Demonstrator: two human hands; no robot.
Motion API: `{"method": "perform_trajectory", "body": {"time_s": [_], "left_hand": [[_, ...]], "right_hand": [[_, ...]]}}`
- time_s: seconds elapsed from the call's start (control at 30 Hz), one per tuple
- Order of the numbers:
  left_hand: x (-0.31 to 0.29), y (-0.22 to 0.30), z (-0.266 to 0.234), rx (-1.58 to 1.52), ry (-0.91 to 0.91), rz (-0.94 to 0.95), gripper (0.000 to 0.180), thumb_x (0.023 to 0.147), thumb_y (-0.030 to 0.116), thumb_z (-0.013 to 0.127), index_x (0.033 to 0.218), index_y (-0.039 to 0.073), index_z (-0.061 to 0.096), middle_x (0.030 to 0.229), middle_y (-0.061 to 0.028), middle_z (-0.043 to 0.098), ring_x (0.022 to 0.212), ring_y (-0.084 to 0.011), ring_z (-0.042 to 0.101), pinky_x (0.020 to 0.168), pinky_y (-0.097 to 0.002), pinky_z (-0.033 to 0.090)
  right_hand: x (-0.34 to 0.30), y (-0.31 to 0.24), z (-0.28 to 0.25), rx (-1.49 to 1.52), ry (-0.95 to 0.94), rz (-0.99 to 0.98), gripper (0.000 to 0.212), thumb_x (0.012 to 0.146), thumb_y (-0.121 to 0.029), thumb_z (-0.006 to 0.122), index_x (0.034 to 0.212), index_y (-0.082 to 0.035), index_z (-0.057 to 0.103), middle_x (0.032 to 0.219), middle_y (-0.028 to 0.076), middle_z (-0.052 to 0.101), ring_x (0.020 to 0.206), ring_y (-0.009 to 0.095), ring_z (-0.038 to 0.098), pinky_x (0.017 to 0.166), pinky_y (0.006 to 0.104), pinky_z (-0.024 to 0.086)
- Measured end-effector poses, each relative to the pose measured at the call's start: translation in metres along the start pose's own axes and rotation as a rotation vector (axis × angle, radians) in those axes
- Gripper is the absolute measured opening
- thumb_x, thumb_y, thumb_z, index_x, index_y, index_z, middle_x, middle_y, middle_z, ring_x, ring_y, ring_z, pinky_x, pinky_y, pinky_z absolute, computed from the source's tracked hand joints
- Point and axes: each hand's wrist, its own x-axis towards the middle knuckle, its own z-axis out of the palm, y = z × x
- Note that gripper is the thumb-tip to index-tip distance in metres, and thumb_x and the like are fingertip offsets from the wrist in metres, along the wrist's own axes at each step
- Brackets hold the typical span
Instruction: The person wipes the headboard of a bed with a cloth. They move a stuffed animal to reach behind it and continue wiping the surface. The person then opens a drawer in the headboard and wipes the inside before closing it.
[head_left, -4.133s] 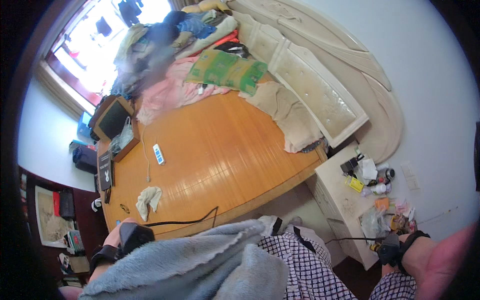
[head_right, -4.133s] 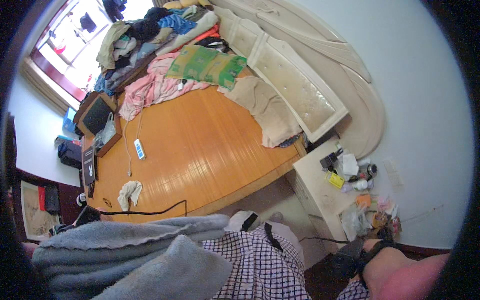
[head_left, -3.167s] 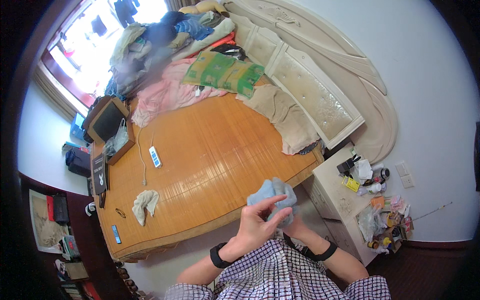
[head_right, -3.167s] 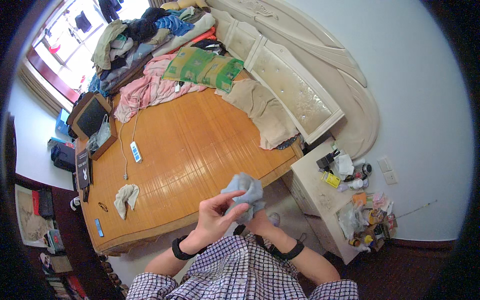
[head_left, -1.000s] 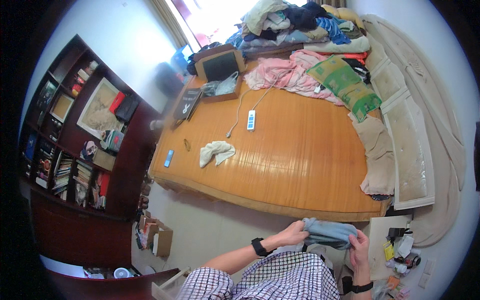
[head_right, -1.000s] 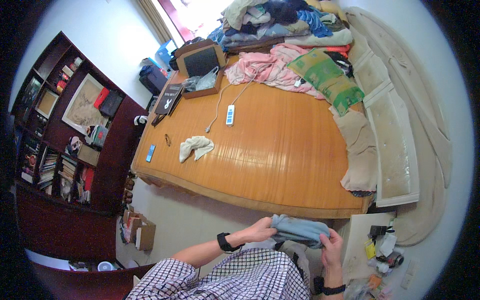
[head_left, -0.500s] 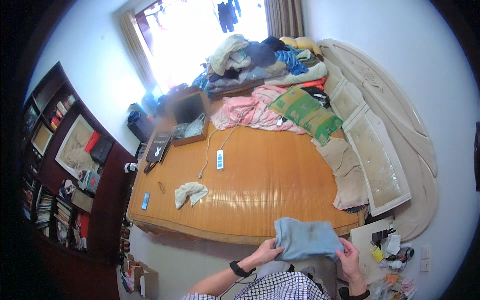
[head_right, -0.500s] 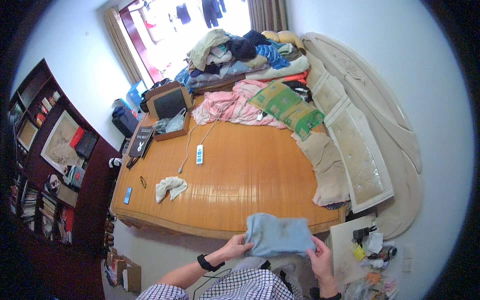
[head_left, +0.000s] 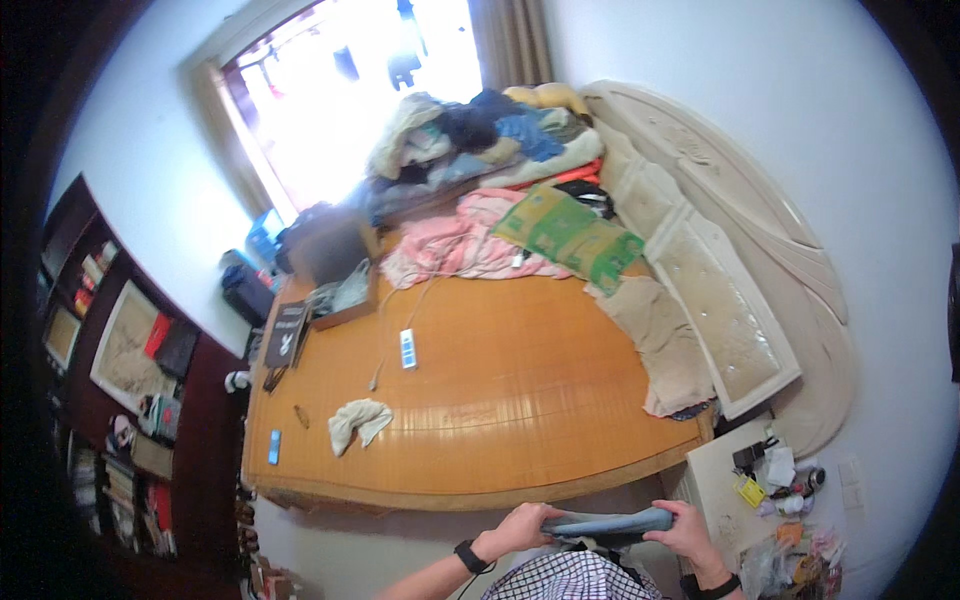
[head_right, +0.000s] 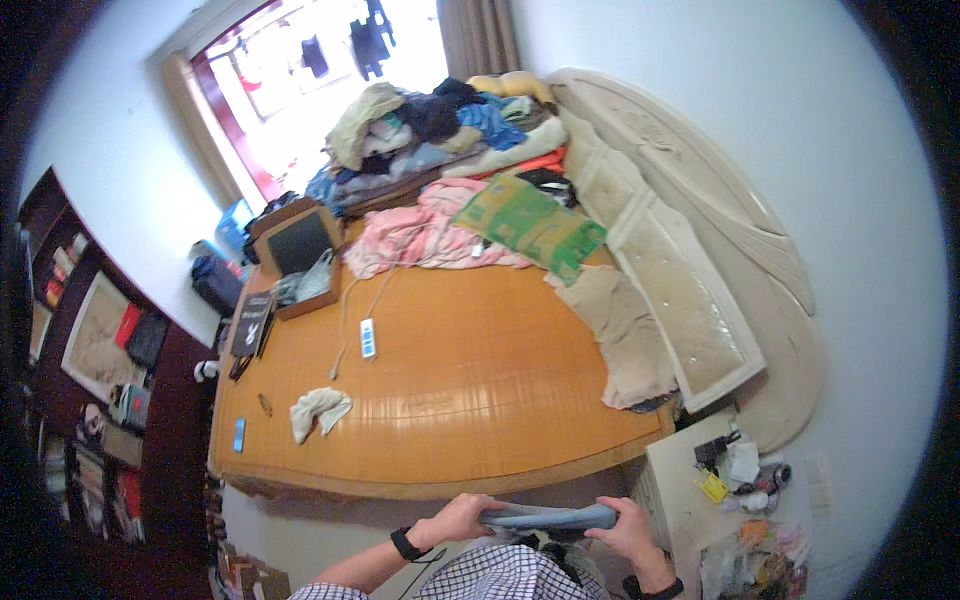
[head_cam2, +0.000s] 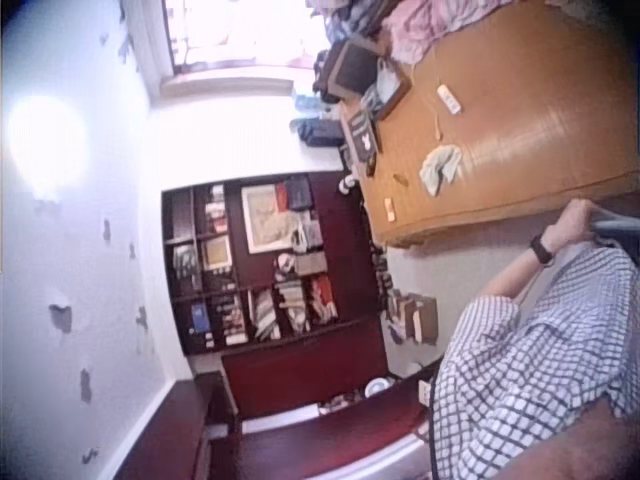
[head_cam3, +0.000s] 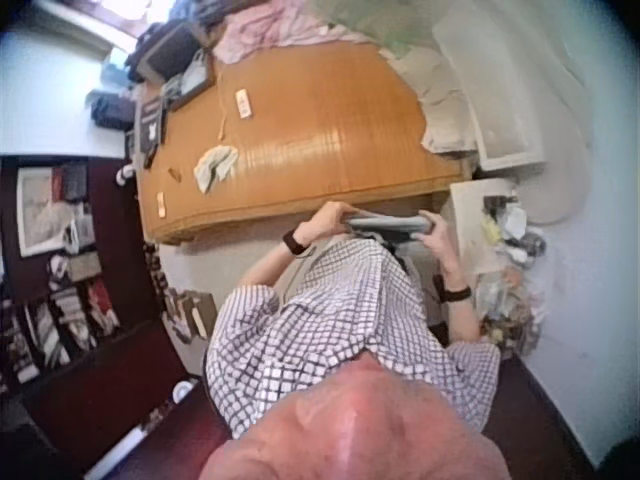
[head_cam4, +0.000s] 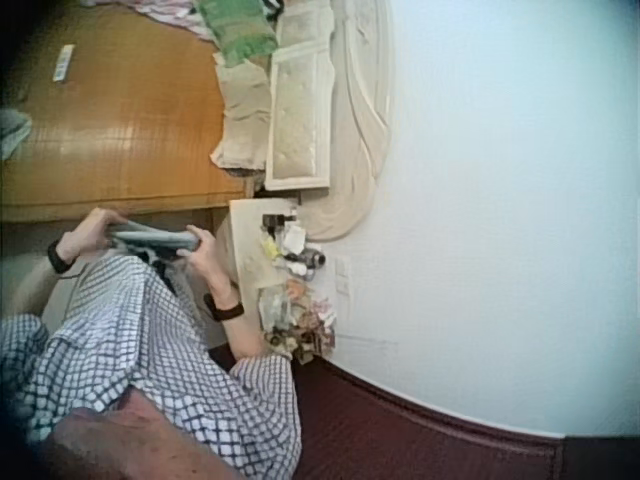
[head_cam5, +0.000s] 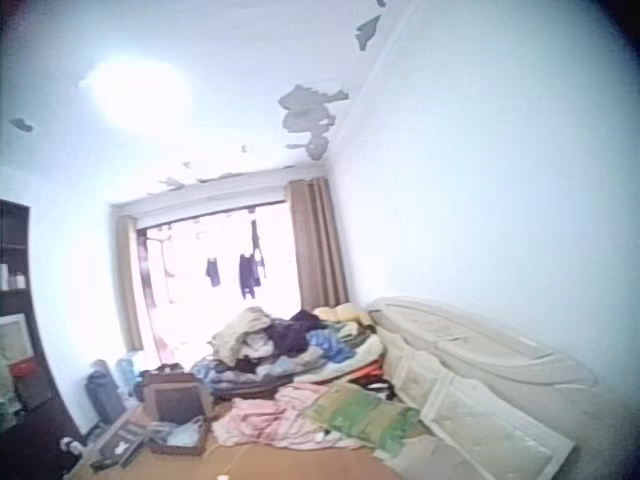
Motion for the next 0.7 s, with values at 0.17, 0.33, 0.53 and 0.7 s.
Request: {"method": "perform_trajectory", "body": {"time_s": [0.17,0.33,0.53,0.7], "left_hand": [[0.0,0.031,-0.017,0.469,0.134,0.0,0.027,0.076,0.015,0.075,0.1,0.002,0.073,0.124,-0.0179,0.064,0.121,-0.0398,0.058,0.101,-0.0456,0.048],[-0.02,0.099,-0.038,0.272,0.412,0.583,0.023,0.085,0.022,0.074,0.092,0.001,0.069,0.134,-0.0198,0.058,0.129,-0.0406,0.051,0.11,-0.0562,0.036],[-0.003,0.144,-0.02,-0.178,-0.002,0.706,0.036,0.096,0.03,0.067,0.112,-0.002,0.067,0.14,-0.0212,0.056,0.133,-0.0363,0.05,0.112,-0.0487,0.037],[0.011,0.064,-0.014,-0.214,0.095,0.474,0.033,0.097,0.026,0.067,0.117,-0.001,0.068,0.117,-0.0191,0.07,0.109,-0.0337,0.066,0.093,-0.0401,0.052]], "right_hand": [[0.017,-0.014,-0.015,-0.274,0.305,-0.128,0.048,0.064,-0.01,0.083,0.11,-0.005,0.071,0.095,0.018,0.065,0.087,0.039,0.064,0.08,0.0411,0.053],[0.039,-0.038,-0.016,0.552,1.089,-0.271,0.028,0.085,-0.017,0.073,0.107,0.0,0.07,0.107,0.012,0.072,0.095,0.024,0.068,0.083,0.0393,0.056],[0.051,-0.067,0.025,1.458,0.424,0.03,0.028,0.087,-0.019,0.071,0.108,-0.001,0.069,0.108,0.012,0.072,0.095,0.024,0.068,0.084,0.0401,0.055],[0.026,-0.073,0.005,1.472,0.248,0.105,0.029,0.088,-0.02,0.07,0.109,-0.001,0.069,0.108,0.012,0.072,0.095,0.025,0.068,0.085,0.0407,0.055]]}}
